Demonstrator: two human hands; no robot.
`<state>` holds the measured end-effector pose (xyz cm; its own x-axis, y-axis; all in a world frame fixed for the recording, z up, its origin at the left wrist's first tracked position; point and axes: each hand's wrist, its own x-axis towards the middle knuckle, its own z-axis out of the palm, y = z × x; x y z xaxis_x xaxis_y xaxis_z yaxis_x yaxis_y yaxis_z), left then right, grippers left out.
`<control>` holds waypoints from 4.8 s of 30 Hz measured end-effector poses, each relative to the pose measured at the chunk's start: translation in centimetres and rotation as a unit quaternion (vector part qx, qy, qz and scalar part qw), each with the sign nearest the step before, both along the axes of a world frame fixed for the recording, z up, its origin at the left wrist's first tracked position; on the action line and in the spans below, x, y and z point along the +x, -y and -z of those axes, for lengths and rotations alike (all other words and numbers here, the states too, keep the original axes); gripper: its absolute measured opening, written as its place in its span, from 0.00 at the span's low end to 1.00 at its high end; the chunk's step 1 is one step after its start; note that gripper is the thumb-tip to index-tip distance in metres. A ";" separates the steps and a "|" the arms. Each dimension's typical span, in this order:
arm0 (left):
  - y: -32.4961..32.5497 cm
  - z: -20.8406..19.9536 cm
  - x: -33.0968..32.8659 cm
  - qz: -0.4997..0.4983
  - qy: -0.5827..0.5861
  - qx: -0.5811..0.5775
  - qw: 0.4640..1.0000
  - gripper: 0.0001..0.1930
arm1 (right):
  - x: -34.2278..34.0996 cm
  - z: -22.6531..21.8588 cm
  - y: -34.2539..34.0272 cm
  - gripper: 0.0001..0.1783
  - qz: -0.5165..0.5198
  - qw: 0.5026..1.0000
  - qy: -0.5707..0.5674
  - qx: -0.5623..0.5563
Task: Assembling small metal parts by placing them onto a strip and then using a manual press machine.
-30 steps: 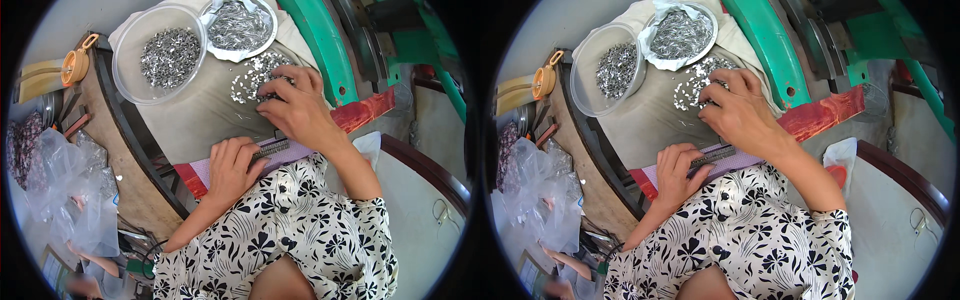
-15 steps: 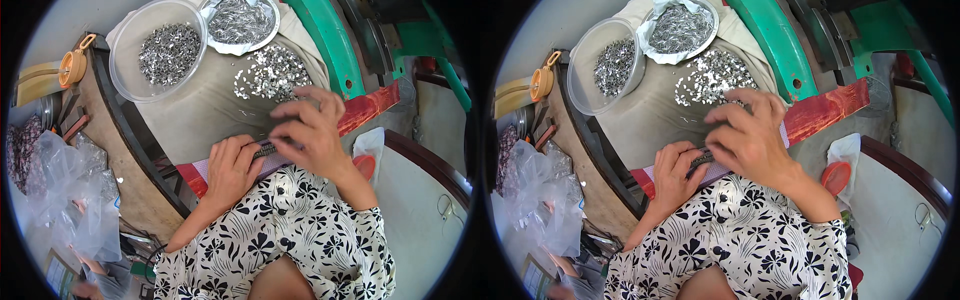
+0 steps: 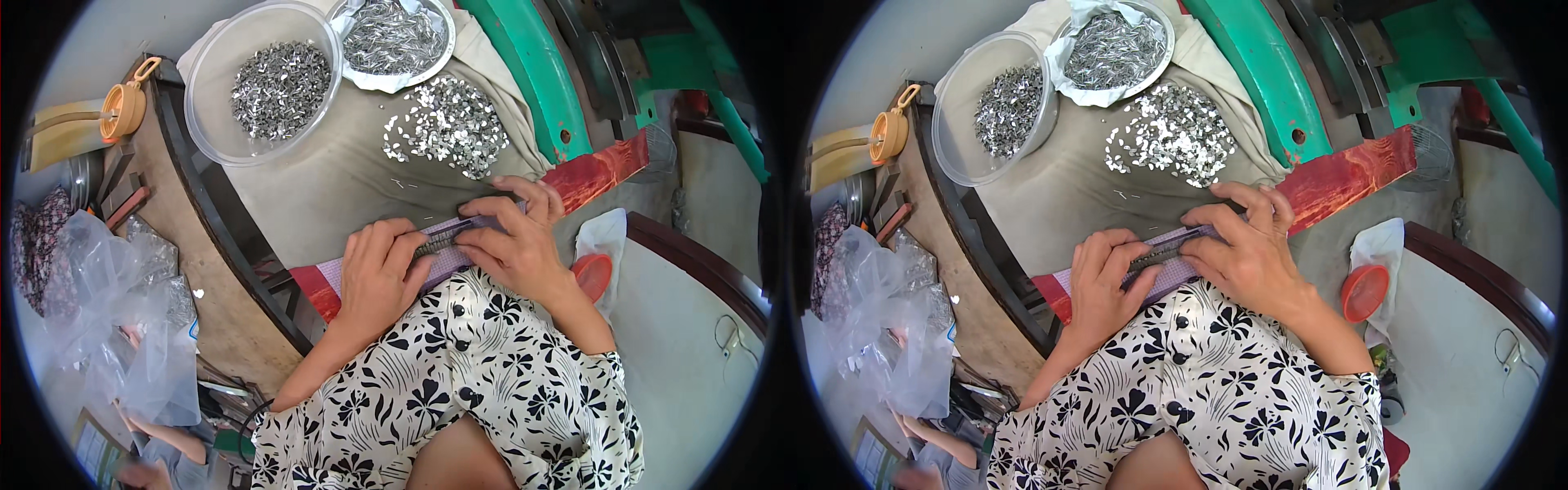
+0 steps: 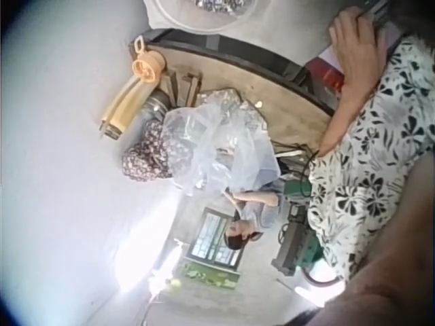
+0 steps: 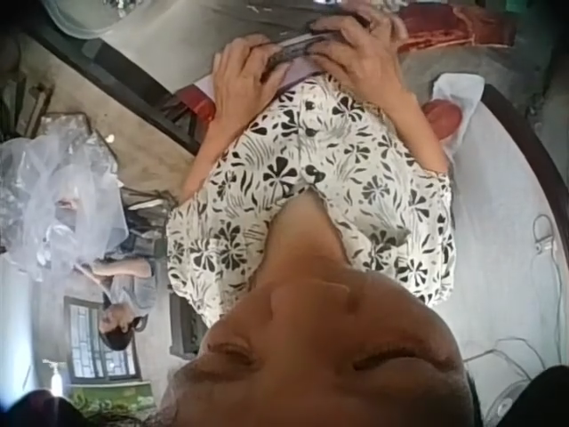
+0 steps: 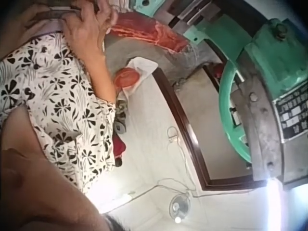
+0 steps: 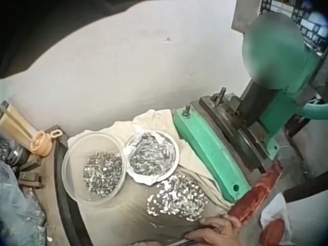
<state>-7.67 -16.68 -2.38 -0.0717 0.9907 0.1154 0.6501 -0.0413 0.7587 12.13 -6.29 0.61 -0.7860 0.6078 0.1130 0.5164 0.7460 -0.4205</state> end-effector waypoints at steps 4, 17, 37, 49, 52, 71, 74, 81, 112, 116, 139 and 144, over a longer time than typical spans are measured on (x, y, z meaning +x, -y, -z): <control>-0.3 0.0 0.1 0.003 0.001 0.009 1.000 0.16 | -0.1 0.9 0.1 0.07 0.013 1.000 -0.008 0.024; -0.5 0.2 0.9 -0.013 -0.016 0.025 0.999 0.13 | -4.0 0.5 -4.4 0.09 0.022 0.995 -0.071 0.064; 0.3 -0.4 0.0 -0.004 -0.035 0.007 0.999 0.15 | -1.4 0.2 -1.0 0.09 -0.016 0.998 -0.054 -0.020; -0.5 -0.8 0.4 0.015 -0.074 0.016 0.997 0.11 | -3.2 0.6 -3.6 0.11 0.036 0.995 -0.085 0.038; -0.9 -1.4 0.1 0.025 -0.057 0.008 0.998 0.10 | -5.1 1.0 -5.2 0.09 0.021 0.993 -0.106 0.048; -2.2 -1.6 -4.1 -0.123 -0.001 -0.053 0.991 0.08 | -7.6 1.2 -5.9 0.08 -0.046 0.996 -0.049 0.059; -2.7 -1.3 -3.6 -0.111 -0.040 -0.027 0.993 0.09 | -7.9 1.4 -5.5 0.08 -0.010 0.997 -0.051 0.052; -3.1 -0.8 -3.2 -0.100 -0.099 0.001 0.990 0.09 | -6.6 0.9 -5.2 0.07 0.005 0.999 -0.051 0.004; -1.0 -1.3 -0.5 0.035 -0.042 -0.011 0.998 0.09 | -1.3 0.2 -0.2 0.09 -0.078 0.996 -0.006 0.046; -1.0 -1.6 -0.5 0.044 -0.032 -0.030 0.998 0.12 | -1.6 -0.1 -0.4 0.08 -0.056 0.998 -0.001 0.030; -1.5 -0.6 0.7 0.053 -0.036 0.015 0.998 0.08 | -6.0 0.9 -6.4 0.11 -0.008 0.998 -0.066 -0.003; -1.4 -0.8 0.5 0.046 -0.014 0.001 0.999 0.14 | -5.6 0.2 -6.8 0.10 0.002 0.998 -0.059 -0.004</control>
